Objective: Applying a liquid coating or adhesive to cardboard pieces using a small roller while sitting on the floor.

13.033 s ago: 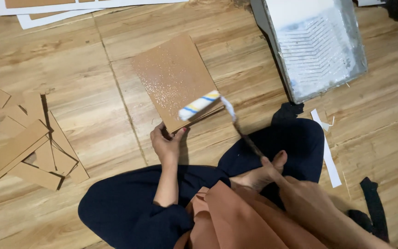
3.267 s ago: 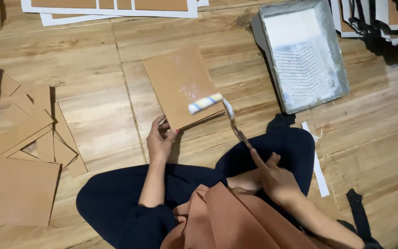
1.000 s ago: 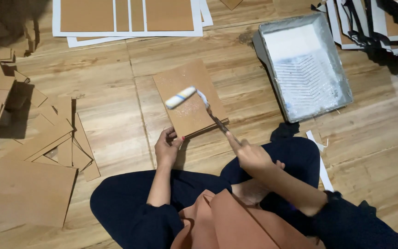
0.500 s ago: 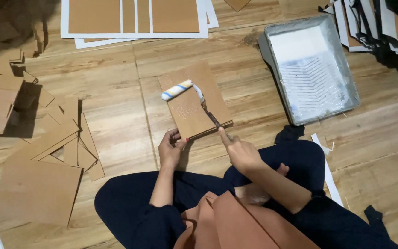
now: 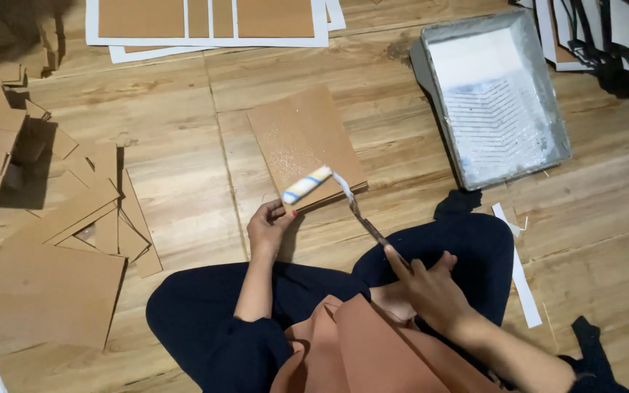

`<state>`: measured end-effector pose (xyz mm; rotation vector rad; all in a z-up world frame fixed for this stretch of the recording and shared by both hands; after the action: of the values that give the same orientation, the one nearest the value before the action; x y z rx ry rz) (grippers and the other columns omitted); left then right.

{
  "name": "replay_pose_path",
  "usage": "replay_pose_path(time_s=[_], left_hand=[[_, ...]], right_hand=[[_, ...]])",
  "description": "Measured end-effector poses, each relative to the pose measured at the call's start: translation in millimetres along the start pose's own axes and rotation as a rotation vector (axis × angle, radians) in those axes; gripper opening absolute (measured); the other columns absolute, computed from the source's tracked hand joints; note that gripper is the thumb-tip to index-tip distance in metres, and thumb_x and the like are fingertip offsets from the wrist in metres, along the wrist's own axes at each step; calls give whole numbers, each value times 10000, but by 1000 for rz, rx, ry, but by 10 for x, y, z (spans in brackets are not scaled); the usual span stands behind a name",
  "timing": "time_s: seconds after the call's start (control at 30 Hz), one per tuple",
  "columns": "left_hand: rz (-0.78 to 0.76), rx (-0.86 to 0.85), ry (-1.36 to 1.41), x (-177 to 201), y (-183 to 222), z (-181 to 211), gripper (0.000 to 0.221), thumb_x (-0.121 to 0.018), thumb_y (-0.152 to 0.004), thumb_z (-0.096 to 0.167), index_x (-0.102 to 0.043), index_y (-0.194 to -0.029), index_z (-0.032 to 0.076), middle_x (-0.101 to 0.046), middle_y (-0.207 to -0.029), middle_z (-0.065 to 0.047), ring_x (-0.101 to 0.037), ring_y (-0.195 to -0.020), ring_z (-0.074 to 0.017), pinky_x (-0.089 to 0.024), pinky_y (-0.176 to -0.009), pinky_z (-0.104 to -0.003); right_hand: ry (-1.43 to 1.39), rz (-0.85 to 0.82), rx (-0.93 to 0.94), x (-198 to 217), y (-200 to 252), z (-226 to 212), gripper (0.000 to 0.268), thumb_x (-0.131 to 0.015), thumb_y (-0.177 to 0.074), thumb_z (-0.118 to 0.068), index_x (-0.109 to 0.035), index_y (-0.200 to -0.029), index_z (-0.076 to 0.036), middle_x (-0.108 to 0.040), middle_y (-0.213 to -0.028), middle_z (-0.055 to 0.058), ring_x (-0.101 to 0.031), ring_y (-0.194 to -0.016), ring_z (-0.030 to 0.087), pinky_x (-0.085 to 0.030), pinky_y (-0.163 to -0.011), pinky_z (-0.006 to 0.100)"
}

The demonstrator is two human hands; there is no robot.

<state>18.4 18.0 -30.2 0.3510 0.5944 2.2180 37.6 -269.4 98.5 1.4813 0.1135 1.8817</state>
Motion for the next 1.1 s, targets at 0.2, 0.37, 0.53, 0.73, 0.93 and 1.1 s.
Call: replay_pose_path(time_s=[0.2,0.37,0.53,0.73,0.93,1.1], left_hand=[[-111,-3,191,55,-50,-192,508,-542,-722,-144,-502,-1213,-18,-602,-1056,-207,-600,-883,-228,-513,-779,-314],[155,-19,254,227,-248,-411,472,-460,-754,-139,-504,-1197,19,-605,-1007,-180,-613,-843,-224,-522,-729,-294],[405,-15,297,357,-436,-578,449,-464,-768,-106,-528,-1162,100,-616,-946,-58,-613,-758,-127,-517,-651,-217],[415,-51,337,265,-313,-308,438,-425,-772,-120,-539,-1135,97,-606,-939,-88,-615,-789,-147,-562,-663,-217],[466,-23,414,409,-149,-256,410,-384,-797,-85,-534,-1136,89,-604,-928,-82,-615,-776,-130,-547,-630,-192],[440,-49,428,318,-172,-198,384,-392,-801,-79,-530,-1124,76,-603,-930,-105,-614,-776,-140,-554,-645,-203]], right_hand=[[-55,331,-134,90,-428,10,750,-581,-682,-112,-304,-1378,-157,-539,-672,33,-598,-453,139,-479,-416,244],[-269,305,-181,199,-699,-4,707,-499,-734,-40,-275,-1393,-157,-527,-699,56,-604,-479,188,-513,-457,303],[-140,321,-153,321,73,-2,637,-484,-738,-86,-354,-1352,-196,-527,-654,12,-602,-425,150,-502,-423,276],[-145,65,-198,541,-20,-23,629,-475,-786,-31,-315,-1386,-127,-597,-809,102,-652,-578,219,-527,-532,271],[9,379,-153,-17,-33,-143,624,-502,-744,-67,-372,-1343,-184,-530,-633,-5,-566,-403,86,-462,-398,184],[-670,-77,-241,-2,536,-35,687,-456,-771,-156,-230,-1398,-323,-599,-954,71,-642,-625,299,-539,-506,374]])
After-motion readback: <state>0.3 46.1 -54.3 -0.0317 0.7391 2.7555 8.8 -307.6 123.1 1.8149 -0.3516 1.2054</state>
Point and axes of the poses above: each hand's wrist, its own y-axis away from the middle knuckle, its own x-axis out of the back of the hand, z = x × y, the point moved 3 cm from there along -y, towards the middle knuckle
